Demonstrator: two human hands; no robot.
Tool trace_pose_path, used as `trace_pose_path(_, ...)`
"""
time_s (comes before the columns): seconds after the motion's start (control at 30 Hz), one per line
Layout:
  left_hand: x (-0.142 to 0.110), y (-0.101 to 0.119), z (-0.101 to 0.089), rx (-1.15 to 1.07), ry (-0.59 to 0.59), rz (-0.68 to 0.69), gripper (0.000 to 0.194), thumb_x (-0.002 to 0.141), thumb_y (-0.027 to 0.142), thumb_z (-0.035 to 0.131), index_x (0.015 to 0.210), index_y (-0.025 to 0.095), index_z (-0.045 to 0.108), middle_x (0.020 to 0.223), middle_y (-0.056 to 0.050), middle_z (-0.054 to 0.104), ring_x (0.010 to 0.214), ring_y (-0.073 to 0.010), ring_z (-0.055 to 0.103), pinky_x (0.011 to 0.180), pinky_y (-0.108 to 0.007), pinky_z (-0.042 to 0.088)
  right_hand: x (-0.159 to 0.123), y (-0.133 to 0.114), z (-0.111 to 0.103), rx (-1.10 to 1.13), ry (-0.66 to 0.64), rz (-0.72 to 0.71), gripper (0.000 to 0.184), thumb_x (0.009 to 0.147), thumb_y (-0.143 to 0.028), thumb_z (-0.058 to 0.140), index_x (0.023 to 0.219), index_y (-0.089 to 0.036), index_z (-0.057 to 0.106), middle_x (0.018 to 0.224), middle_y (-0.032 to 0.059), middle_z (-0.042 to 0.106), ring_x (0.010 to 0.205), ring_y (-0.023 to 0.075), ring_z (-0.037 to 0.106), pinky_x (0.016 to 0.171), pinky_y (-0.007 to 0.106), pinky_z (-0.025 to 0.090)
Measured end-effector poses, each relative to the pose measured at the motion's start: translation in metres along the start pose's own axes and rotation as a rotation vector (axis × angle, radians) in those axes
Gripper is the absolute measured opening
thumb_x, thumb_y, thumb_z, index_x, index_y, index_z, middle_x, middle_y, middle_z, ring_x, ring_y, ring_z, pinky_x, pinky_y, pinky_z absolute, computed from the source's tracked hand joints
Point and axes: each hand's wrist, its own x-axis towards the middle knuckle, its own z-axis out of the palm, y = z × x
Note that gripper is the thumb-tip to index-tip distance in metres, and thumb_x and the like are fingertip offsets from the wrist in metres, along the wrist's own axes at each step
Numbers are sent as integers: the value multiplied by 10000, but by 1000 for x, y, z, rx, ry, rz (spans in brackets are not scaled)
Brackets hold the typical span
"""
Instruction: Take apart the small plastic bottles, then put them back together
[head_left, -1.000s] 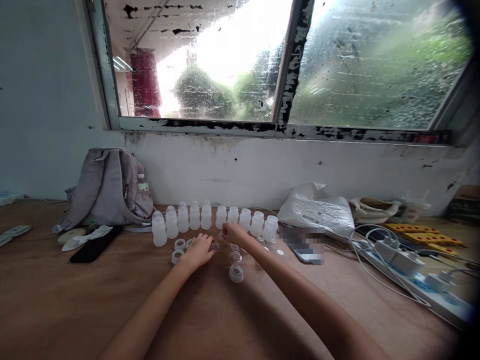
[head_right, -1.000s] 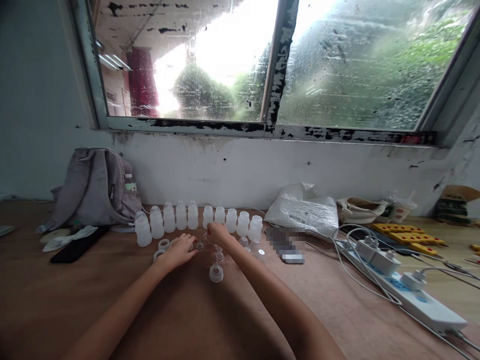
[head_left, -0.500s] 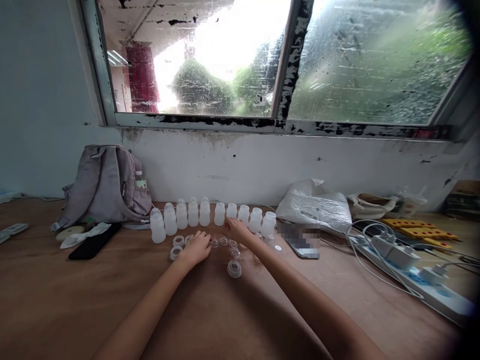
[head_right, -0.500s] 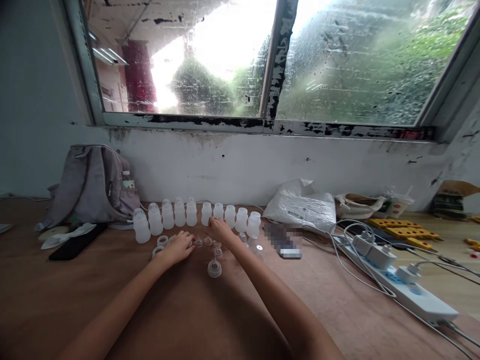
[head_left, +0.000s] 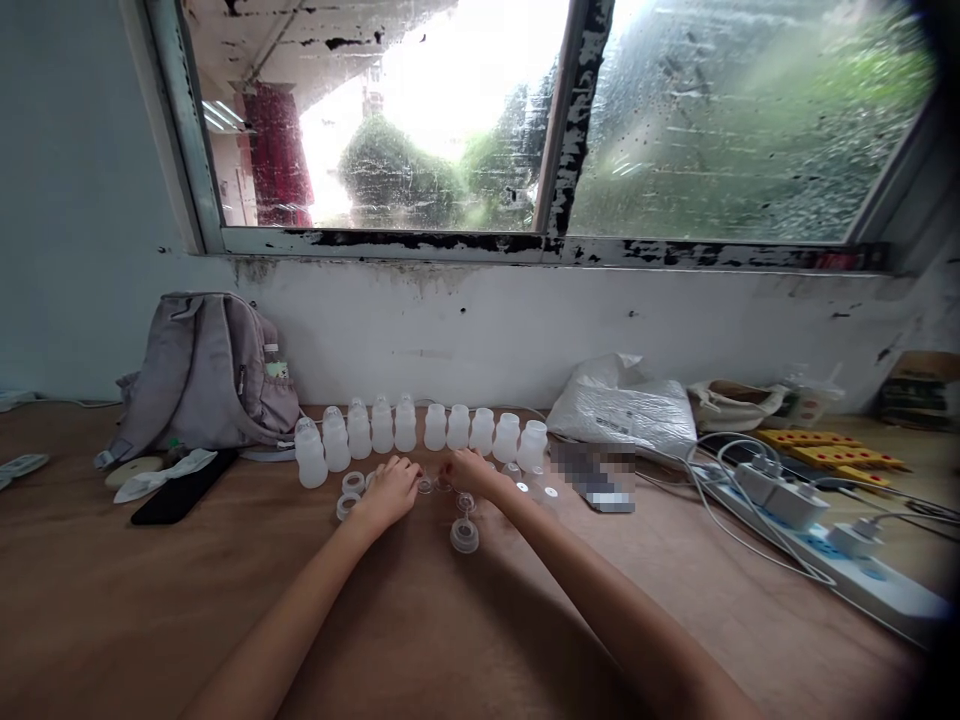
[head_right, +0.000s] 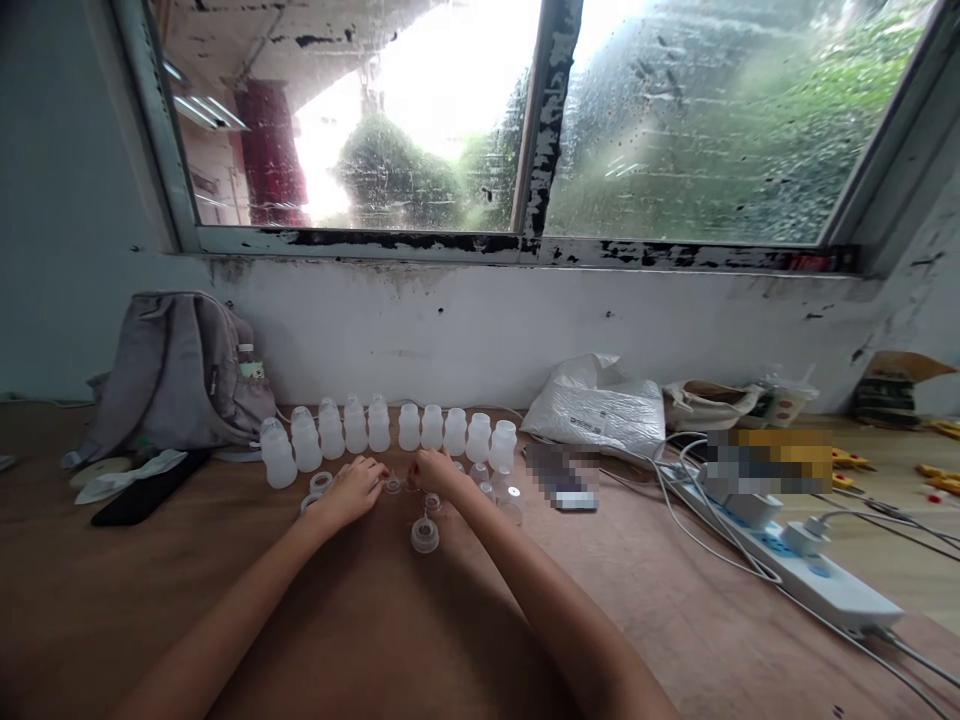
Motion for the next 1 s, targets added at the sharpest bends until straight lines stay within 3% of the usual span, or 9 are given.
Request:
trace_pose_path(0.1, -4, 14, -4, -31, 30, 16, 281, 870, 242, 290, 952, 193, 554, 947, -72, 582, 962, -206, 487, 819, -320, 370, -5, 1, -6, 47, 104, -56, 155, 766, -252, 524, 843, -174, 633, 836, 47, 653, 846, 174, 545, 710, 240, 315)
trace_pose_path(0.23, -23, 41, 2, -182, 60, 60, 375, 898, 358, 202, 1048, 199, 507, 986, -48, 583, 932, -172, 506, 806, -278, 380, -26, 5, -11, 91, 251, -64, 265, 874, -286, 344, 891, -159, 575, 842, 60, 632, 786, 149, 545, 660, 219, 319)
trace_pose_path(0.4, -50, 62, 27, -249, 43, 74, 454, 802, 505, 387, 1122, 195, 474, 1064, -68, 547, 989, -226, 469, 838, -343, 362, -77, 4, 10, 106, 286, -51, 327, 885, -379, 285, 804, -175, 528, 669, 30, 618, 620, 146, 568, 539, 215, 293)
trace_pose_path(0.5, -55, 63, 35, -247, 48, 81, 358, 810, 405, 430, 1096, 198, 484, 1070, -64, 544, 989, -217, 466, 848, -344, 355, -98, -1, 32, 175, 262, -125, 252, 851, -406, 356, 906, -189, 471, 699, 19, 629, 639, 158, 592, 534, 212, 302)
trace_pose_path(0.63, -58, 61, 35, -287, 62, 115, 313, 790, 332, 484, 1078, 207, 475, 1061, -48, 549, 985, -200, 467, 858, -328, 352, -101, -4, 48, 219, 253, -119, 233, 846, -389, 362, 923, -184, 438, 750, 38, 639, 656, 163, 603, 539, 215, 317)
trace_pose_path(0.8, -63, 62, 28, -277, 76, 161, 305, 767, 331, 517, 1044, 207, 485, 1033, -46, 555, 971, -204, 468, 852, -336, 353, -99, -6, 50, 223, 230, -184, 178, 856, -323, 359, 834, -182, 466, 720, 33, 632, 618, 143, 588, 518, 211, 304)
trace_pose_path(1.0, -64, 58, 27, -359, 111, 124, 307, 656, 369, 629, 900, 206, 539, 944, -44, 576, 914, -217, 495, 819, -339, 374, -103, -7, 48, 340, 196, -222, 264, 802, -457, 455, 786, -195, 471, 687, -2, 600, 594, 127, 549, 514, 198, 309)
